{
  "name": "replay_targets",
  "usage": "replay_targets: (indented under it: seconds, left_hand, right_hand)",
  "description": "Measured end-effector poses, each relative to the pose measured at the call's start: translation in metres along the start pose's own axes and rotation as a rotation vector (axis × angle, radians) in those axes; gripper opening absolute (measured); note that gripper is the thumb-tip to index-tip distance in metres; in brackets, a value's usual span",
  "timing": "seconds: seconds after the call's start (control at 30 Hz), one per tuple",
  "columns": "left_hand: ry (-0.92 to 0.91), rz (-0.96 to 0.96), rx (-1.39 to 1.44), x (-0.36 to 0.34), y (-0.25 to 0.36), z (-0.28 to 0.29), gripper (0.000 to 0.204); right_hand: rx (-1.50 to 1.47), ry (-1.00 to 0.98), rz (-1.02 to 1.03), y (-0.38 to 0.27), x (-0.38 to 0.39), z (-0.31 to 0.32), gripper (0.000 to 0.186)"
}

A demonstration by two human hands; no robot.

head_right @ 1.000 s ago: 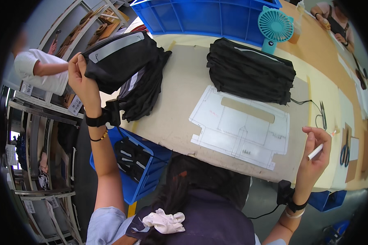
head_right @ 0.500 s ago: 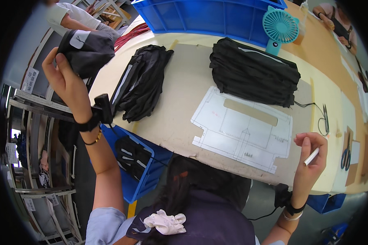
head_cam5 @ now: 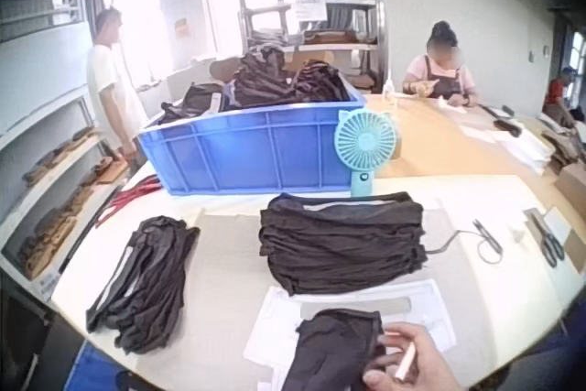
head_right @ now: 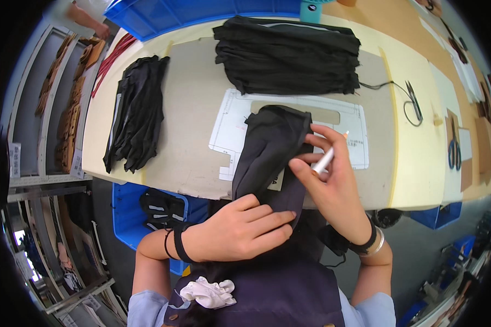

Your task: Marking and inspecting bag components using a template and marker in an industrial workshop.

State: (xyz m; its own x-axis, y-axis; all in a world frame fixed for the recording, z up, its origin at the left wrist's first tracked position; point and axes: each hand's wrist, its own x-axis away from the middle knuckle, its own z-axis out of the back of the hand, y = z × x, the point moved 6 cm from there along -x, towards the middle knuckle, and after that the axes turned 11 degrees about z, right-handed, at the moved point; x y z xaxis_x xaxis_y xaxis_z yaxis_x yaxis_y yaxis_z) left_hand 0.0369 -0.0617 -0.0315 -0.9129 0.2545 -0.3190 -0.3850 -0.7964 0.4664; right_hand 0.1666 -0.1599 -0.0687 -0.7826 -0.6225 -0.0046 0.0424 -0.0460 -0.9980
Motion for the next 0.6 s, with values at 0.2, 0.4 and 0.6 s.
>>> replay_targets:
  seconds: [0.2,0.4,0.6]
  left_hand:
    - [-0.179,0.059,0.279,0.005,0.007,0.001,0.033]
    - [0.26,0.312,0.135,-0.01,-0.018,0.029,0.052]
    - [0.325,0.467,0.233,-0.032,-0.038,0.016,0.089]
  right_hand:
    - [0.119,0.148,0.208,0.004,-0.004,-0.002,0.064]
    - [-0.037,0.106,0.347,-0.01,0.009,-0.007,0.053]
    - [0.203,0.083,0.669,-0.039,0.021,-0.023,0.039]
